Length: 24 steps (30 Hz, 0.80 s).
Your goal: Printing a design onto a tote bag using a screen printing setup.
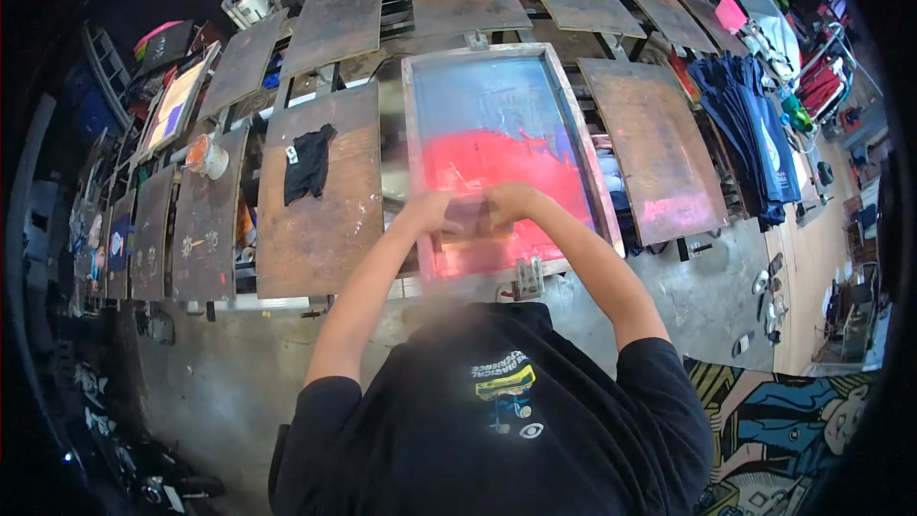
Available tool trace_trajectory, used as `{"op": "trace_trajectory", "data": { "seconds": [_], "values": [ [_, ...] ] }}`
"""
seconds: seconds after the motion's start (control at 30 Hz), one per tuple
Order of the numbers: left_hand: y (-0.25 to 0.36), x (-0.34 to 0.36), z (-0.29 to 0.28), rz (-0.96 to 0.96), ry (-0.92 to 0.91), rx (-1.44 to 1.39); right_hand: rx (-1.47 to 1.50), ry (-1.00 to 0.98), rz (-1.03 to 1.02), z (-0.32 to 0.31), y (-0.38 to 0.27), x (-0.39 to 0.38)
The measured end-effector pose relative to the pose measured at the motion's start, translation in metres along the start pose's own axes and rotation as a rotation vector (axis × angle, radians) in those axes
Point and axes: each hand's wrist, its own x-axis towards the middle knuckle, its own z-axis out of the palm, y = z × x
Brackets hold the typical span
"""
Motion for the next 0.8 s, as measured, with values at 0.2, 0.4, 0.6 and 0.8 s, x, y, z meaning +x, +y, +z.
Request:
{"op": "trace_trajectory", "data": {
  "seconds": [0.2,0.4,0.6,0.8],
  "values": [
    [0.005,-0.009,0.022,-0.026,0.041,0.106,0.028,-0.075,0.080,0.023,0.004,-0.004],
    [0.005,-0.005,0.025,-0.036,0.162,0.160,0.013,-0.053,0.073,0.023,0.012,0.008],
    [0.003,0.005,0.005,-0.236,0.294,0.104,-0.093,0.064,0.118,0.003,0.019,0.042],
    [0.014,-0.004,-0.013,-0.275,0.238,0.157,-0.218,0.286,0.061,-0.004,0.003,0.033]
  ]
}}
